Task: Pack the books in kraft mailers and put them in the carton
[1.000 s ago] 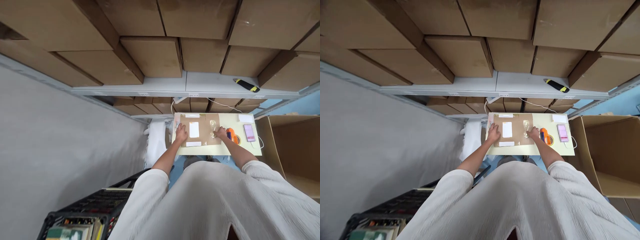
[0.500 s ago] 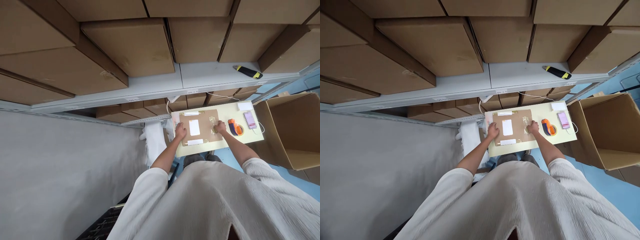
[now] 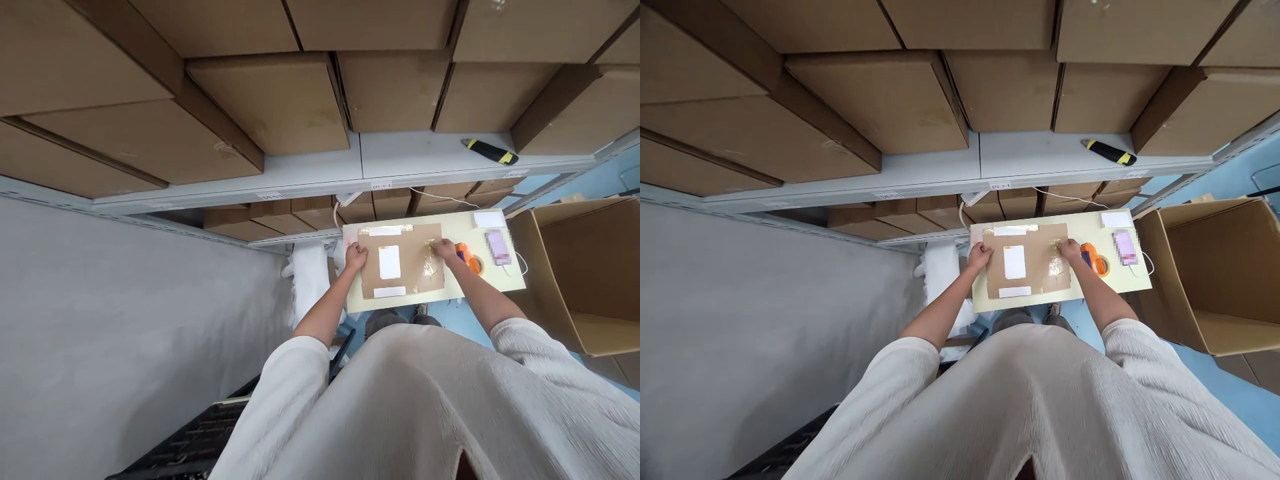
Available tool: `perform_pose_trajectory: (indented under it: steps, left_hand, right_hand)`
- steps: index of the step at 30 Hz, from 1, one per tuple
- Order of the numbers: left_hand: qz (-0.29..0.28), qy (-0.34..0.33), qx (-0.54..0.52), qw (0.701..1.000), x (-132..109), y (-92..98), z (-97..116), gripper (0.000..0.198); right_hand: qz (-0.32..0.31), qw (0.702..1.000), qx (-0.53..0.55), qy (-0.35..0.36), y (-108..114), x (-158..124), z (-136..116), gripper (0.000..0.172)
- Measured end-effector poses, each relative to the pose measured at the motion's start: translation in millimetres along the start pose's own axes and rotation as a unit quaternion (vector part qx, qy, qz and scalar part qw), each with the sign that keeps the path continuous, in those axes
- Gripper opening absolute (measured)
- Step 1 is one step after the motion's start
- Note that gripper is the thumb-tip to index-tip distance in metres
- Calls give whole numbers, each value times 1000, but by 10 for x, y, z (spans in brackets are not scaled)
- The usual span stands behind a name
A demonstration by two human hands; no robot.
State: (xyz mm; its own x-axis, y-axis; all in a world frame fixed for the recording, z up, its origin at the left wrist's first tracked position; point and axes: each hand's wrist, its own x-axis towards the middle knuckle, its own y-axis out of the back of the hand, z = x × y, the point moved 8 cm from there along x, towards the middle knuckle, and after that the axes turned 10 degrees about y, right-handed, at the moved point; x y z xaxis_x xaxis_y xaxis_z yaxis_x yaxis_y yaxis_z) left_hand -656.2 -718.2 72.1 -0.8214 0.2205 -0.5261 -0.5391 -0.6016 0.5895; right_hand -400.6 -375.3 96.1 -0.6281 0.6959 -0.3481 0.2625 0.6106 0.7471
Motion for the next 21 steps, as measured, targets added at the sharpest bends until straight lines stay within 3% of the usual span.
perform_pose_trajectory:
  steps: [3,7,12,16,21]
  left_hand:
    - [29,-28,-53,998,-121,119,225,11]
    - [68,-75,-116,988,-337,256,602,13]
    - [106,-110,-143,978,-619,336,932,20]
    - [113,-123,-141,976,-837,307,999,24]
    - [60,-204,-134,968,-1179,154,1048,30]
  right_hand:
    - [26,994,109,-18,247,9,-8,44]
    - [71,971,221,48,652,93,-230,42]
    - [96,954,253,126,1067,141,-494,43]
    - [74,946,276,155,1160,59,-562,55]
    - [14,906,378,187,1170,-137,-590,61]
